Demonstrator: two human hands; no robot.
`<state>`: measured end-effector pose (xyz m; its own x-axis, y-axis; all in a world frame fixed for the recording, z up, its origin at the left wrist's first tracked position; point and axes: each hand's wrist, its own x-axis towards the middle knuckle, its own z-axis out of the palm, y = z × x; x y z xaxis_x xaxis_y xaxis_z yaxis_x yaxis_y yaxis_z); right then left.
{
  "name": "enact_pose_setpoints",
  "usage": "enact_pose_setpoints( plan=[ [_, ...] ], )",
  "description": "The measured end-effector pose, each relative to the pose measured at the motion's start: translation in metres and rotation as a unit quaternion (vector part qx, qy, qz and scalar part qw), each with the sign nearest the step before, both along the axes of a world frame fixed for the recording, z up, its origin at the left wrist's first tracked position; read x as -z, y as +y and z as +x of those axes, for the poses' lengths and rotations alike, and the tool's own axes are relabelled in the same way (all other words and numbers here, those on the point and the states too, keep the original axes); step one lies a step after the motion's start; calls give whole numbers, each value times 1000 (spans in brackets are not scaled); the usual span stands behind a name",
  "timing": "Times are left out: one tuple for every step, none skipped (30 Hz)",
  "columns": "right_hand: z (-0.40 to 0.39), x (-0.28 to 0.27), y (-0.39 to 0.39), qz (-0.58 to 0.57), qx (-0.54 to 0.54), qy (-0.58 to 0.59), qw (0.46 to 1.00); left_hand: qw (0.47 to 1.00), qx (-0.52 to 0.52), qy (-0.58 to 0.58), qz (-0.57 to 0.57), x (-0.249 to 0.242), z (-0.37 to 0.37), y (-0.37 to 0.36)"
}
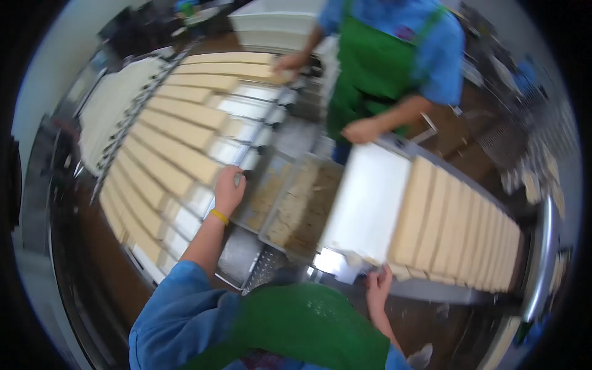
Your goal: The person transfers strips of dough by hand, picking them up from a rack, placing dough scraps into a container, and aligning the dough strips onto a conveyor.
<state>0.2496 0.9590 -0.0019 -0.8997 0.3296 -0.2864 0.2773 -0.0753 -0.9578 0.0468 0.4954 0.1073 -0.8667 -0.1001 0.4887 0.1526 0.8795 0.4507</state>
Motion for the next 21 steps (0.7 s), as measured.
enact_pose_setpoints(
  plan=[
    [-6,-2,4,-34,51,-8,998,998,57,-2,6,13,-16,26],
    [-10,-5,9,-43,71,-40,996,995,100,-25,15,25,-27,55],
    [-18,10,18,-94,74,-48,992,989,139,-45,22,32,-39,84],
    [-28,5,15,-154,113,-45,980,979,176,-78,63,35,-46,114],
    [-39,3,11,-163,121,-42,978,971,202,-111,64,41,-54,139],
    [-48,-2,4,-200,133,-40,970,962,226,-138,62,45,-62,162],
    [-53,0,5,-219,134,-27,966,953,247,-164,59,47,-66,190],
    [-59,3,5,-204,124,-25,971,952,259,-158,48,50,-70,216],
    [-61,8,7,-190,113,-26,975,945,277,-168,45,55,-76,239],
    [-60,9,9,-152,84,-42,984,938,295,-178,41,60,-85,258],
    [-60,10,12,-113,51,-56,991,932,311,-184,37,64,-96,277],
    [-60,6,13,-131,37,-51,989,921,325,-214,12,70,-109,293],
    [-58,6,12,-137,35,-36,989,920,336,-203,-4,68,-120,311],
    [-57,6,13,-149,27,-32,988,918,346,-195,-21,68,-131,330],
    [-58,5,14,-162,20,-27,986,915,356,-187,-37,67,-142,349],
    [-63,-10,16,-154,-1,-60,986,914,361,-177,-55,65,-155,369],
    [-65,-4,14,-173,-2,-60,983,913,365,-167,-78,64,-166,386],
    [-67,-4,14,-195,-21,-55,979,911,369,-158,-100,60,-176,404],
    [-70,-4,13,-215,-39,-50,975,908,373,-147,-121,59,-186,419],
    [-70,3,5,-214,-39,-43,975,909,367,-138,-140,69,-196,429],
    [-71,6,4,-229,-38,-25,972,918,352,-122,-139,71,-199,439]
  ],
)
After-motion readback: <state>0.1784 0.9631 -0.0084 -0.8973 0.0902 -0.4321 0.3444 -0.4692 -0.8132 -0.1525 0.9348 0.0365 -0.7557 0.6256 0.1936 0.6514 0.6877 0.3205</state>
